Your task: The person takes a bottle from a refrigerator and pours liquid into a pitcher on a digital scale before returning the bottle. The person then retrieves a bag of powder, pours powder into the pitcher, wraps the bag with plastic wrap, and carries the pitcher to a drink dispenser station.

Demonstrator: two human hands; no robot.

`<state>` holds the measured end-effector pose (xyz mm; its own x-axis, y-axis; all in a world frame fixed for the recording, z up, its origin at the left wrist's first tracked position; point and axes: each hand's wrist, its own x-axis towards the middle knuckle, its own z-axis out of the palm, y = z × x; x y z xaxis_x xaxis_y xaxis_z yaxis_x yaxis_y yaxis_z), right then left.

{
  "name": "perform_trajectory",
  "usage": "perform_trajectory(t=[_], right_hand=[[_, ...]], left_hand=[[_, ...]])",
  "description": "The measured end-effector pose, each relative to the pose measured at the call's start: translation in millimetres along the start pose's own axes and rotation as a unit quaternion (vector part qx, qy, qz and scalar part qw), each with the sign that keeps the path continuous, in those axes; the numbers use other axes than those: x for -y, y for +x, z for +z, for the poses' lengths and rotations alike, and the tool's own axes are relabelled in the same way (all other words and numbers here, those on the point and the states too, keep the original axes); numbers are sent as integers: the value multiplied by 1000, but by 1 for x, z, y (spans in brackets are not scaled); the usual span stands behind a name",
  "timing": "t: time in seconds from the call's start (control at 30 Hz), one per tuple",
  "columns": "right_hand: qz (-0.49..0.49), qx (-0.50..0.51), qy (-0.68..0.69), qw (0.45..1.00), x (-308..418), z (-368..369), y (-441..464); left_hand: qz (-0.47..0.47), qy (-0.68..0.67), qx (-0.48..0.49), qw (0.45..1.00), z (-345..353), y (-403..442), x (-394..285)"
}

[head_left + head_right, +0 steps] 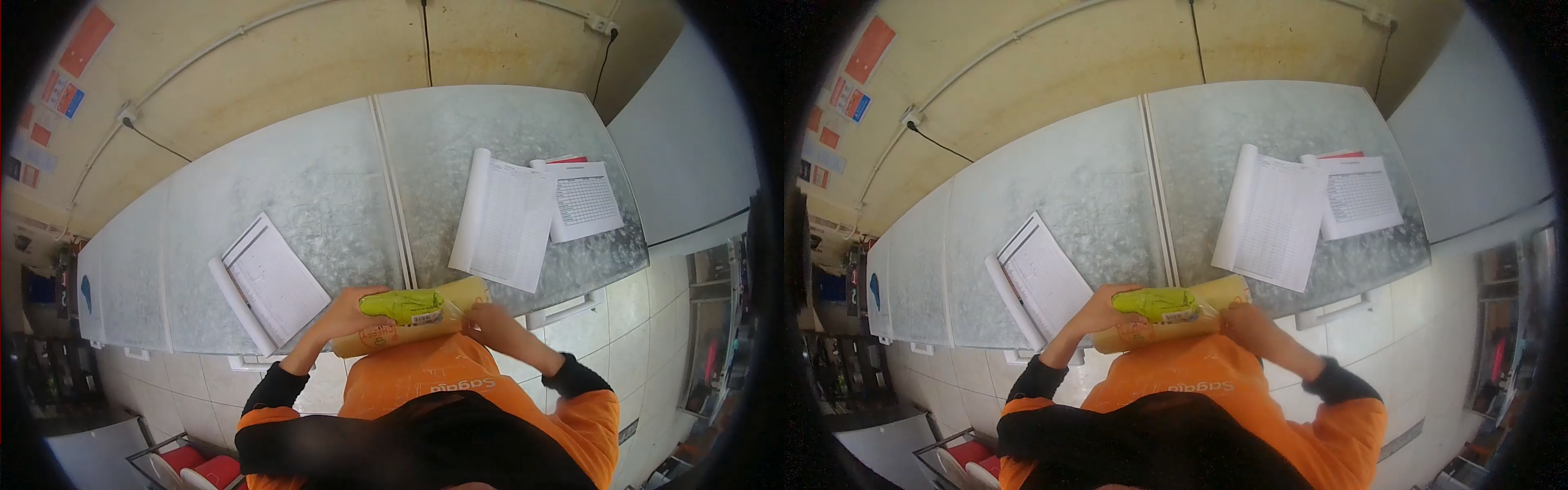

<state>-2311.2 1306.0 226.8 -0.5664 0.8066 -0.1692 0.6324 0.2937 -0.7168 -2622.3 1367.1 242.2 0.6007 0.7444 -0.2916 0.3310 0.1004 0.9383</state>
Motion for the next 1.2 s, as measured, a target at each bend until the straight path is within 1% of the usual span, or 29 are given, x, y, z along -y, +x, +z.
perform_trajectory(t=[0.03,0.07,0.13,0.17,0.23,0.27,0.33,0.37,0.4,0.43,0.47,0.5,0.53,0.57,0.63,0.7,0.73,0.77,0.8,0.87,0.93,1.0,1.03,1.07,1.1,1.13,1.17,1.2], right_hand=[[-49,-83,-45,994,0,9,-6],[-52,-82,-45,994,3,12,-11],[1,-172,-45,984,13,18,-20],[4,-173,-44,984,15,23,-23],[147,-131,78,977,17,29,-28],[151,-133,80,976,16,29,-30],[117,-118,166,972,13,25,-31],[121,-121,169,971,6,21,-31],[135,-58,184,972,-4,17,-29],[147,6,199,969,-16,12,-27],[151,3,200,968,-29,12,-24],[102,35,294,950,-40,12,-20],[50,67,384,920,-50,9,-15],[90,109,286,948,-40,-14,-8],[97,115,293,944,-47,-20,-2],[101,122,298,941,-41,-21,-4],[119,20,200,972,-26,-18,-11],[134,-82,99,983,-17,-12,-18],[134,-80,102,983,-17,-1,-25],[73,-257,51,962,-18,17,-35],[83,-273,51,957,-19,16,-38],[65,-164,44,983,-33,0,-37],[91,-90,87,988,-38,-13,-36],[93,-92,87,987,-49,-25,-28],[125,60,143,980,-60,-38,-18],[153,211,194,946,-69,-51,-7],[203,283,237,907,-65,-66,3],[201,283,235,908,-63,-70,1]], left_hand=[[0,1,-4,1000,0,-1,2],[4,-3,-16,1000,2,-2,4],[6,-9,-26,1000,6,-4,6],[-9,-36,-25,999,7,-5,7],[-25,-63,-20,997,11,-4,10],[-34,-83,-30,996,13,-4,12],[-45,-101,-36,993,16,-3,18],[-66,-136,-42,988,17,-2,22],[-86,-171,-49,980,18,0,26],[-86,-170,-44,981,18,2,30],[-78,-182,-41,979,19,3,35],[-70,-195,-40,978,20,4,35],[-70,-194,-37,978,20,6,35],[-81,-208,-36,974,21,8,31],[-94,-222,-36,970,25,9,33],[-117,-274,-80,951,28,13,44],[-118,-275,-82,951,32,13,45],[-115,-294,-117,942,37,12,45],[-114,-312,-150,931,40,10,46],[-114,-293,-144,938,43,7,42],[-113,-273,-140,945,46,5,40],[-104,-251,-124,954,49,7,38],[-106,-249,-121,955,49,9,38],[-115,-256,-123,952,50,13,40],[-123,-264,-124,949,51,15,41],[-123,-264,-122,949,52,16,42],[-120,-274,-125,946,53,15,43],[-116,-285,-130,943,52,14,43]])
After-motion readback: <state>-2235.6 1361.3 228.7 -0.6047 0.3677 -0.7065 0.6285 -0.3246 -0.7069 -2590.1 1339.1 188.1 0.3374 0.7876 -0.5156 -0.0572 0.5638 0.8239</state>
